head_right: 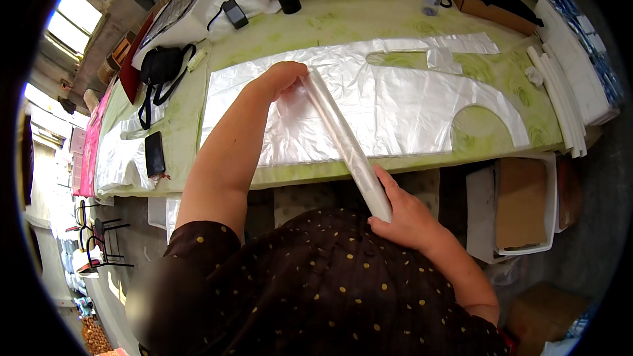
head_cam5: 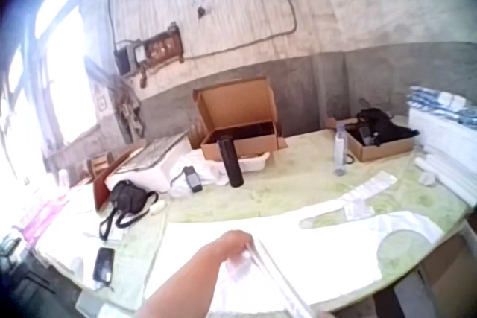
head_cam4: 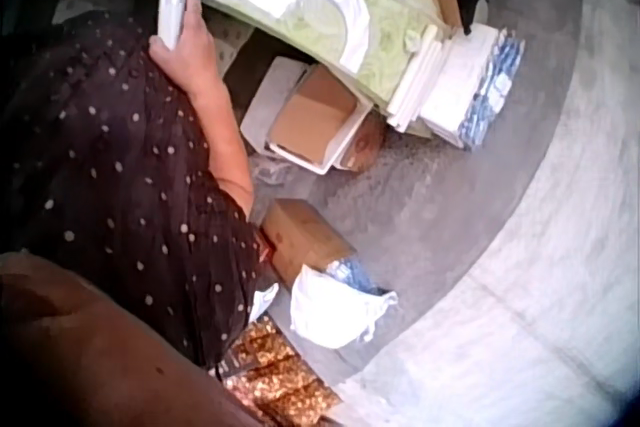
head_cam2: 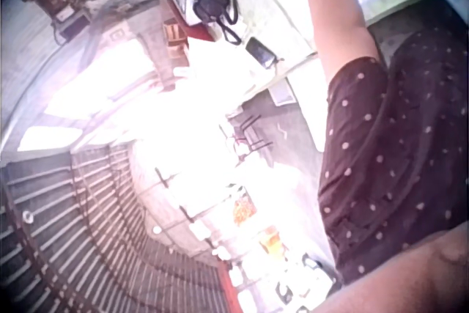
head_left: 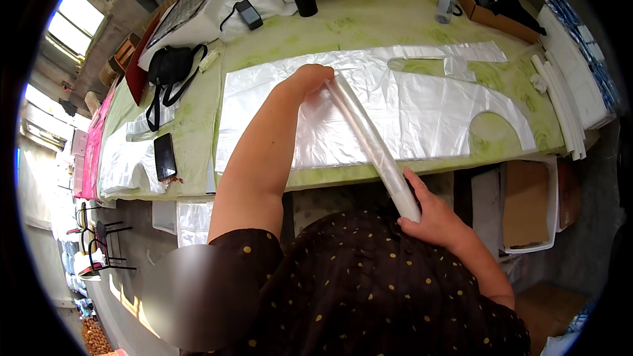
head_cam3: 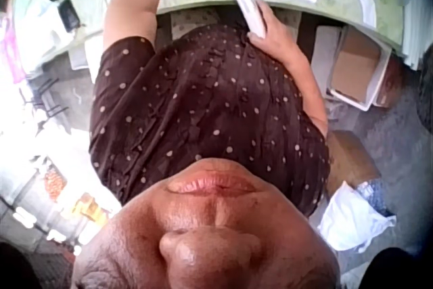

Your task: The person repeatedly unrolls a clear plastic film, tears off a small piece, and folds it into a small packet on a workbench. The person handles the plastic film roll and the torn pieces by hand throughout the clip.

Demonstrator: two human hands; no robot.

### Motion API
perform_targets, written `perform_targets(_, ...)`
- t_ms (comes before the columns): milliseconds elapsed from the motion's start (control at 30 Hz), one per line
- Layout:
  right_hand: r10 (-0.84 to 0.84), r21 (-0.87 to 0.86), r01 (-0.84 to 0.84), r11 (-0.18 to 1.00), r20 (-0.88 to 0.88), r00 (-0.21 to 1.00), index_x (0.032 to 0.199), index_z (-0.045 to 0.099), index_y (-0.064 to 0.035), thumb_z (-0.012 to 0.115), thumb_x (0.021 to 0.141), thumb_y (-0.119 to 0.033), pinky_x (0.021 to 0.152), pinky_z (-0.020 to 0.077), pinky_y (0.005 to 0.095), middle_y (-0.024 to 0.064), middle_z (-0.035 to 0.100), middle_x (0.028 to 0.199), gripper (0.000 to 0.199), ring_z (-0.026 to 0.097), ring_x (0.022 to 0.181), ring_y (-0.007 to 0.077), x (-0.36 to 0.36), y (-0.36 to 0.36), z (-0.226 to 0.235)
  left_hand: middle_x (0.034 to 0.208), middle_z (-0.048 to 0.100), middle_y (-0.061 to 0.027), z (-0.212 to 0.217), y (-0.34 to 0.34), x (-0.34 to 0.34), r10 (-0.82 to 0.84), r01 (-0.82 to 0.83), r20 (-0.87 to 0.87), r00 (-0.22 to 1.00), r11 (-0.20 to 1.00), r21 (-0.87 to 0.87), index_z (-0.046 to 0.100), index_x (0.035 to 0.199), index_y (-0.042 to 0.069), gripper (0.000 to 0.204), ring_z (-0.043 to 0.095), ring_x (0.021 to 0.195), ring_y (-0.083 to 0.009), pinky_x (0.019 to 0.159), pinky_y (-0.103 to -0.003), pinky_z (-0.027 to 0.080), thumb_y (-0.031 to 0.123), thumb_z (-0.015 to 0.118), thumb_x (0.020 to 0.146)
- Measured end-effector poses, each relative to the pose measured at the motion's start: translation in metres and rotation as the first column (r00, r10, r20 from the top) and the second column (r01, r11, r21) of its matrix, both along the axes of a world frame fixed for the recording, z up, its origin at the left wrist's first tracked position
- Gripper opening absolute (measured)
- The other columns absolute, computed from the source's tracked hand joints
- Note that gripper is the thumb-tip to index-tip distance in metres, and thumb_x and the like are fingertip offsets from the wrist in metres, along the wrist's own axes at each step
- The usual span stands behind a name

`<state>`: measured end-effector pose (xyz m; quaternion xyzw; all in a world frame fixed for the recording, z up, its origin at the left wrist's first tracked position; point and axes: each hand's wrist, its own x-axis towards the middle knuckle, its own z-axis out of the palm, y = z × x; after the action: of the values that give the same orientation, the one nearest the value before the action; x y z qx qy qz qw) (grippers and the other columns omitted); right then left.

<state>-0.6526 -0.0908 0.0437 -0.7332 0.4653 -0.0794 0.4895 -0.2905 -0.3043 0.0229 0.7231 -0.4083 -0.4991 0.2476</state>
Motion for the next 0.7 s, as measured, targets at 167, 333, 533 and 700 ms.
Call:
perform_targets(167, 0.041, 0.085, -0.029, 0.996, -0.133, 0.99, 0.161, 0.021, -0.0129, 0.076, 0.078, -0.023, 0.096, 0.0516, 0.0439, 0.0278, 0.066, 0.12, 0.101, 0.066, 0.109, 0.0416, -0.034, 0.008, 0.009, 0.095, 0.066, -0.0081, -0.007, 0.005, -0.004, -0.041, 0.053, 0.167, 0.985, 0.996, -0.065, 0.07, 0.103, 0.005, 0.027, 0.059, 0.081, -0.0198, 0.073, -0.037, 0.05, 0.026, 0.061, 0.09)
perform_targets(333, 0.018, 0.187, 0.034, 0.982, -0.267, 0.964, 0.145, 0.046, -0.0126, 0.078, 0.074, -0.015, 0.09, 0.0547, 0.0428, 0.0219, 0.069, 0.116, 0.077, 0.068, 0.105, 0.0383, -0.111, 0.052, 0.018, 0.1, 0.069, -0.0098, -0.003, 0.013, -0.01, -0.058, 0.084, 0.266, 0.962, 0.993, -0.087, 0.07, 0.108, 0.005, 0.031, 0.064, 0.085, -0.0222, 0.077, -0.039, 0.052, 0.029, 0.06, 0.091)
perform_targets(533, -0.148, 0.238, 0.253, 0.938, -0.386, 0.911, 0.116, 0.06, -0.0091, 0.074, 0.068, 0.001, 0.084, 0.0535, 0.0358, 0.0104, 0.067, 0.102, 0.051, 0.066, 0.096, 0.0238, -0.236, 0.139, -0.046, 0.128, 0.066, -0.0193, -0.008, 0.01, -0.014, -0.19, 0.275, 0.526, 0.829, 0.958, -0.087, 0.072, 0.114, 0.003, 0.045, 0.067, 0.109, -0.0353, 0.09, -0.044, 0.054, 0.037, 0.052, 0.091)
perform_targets(700, -0.33, 0.22, 0.39, 0.894, -0.264, 0.906, 0.115, 0.059, -0.0074, 0.07, 0.069, 0.004, 0.085, 0.0511, 0.0329, 0.0065, 0.064, 0.099, 0.049, 0.062, 0.095, 0.018, -0.249, 0.166, -0.075, 0.137, 0.06, -0.0178, 0.007, 0.007, -0.023, -0.167, 0.292, 0.581, 0.797, 0.948, -0.128, 0.068, 0.126, 0.006, 0.046, 0.058, 0.125, -0.0352, 0.106, -0.044, 0.047, 0.033, 0.058, 0.089)
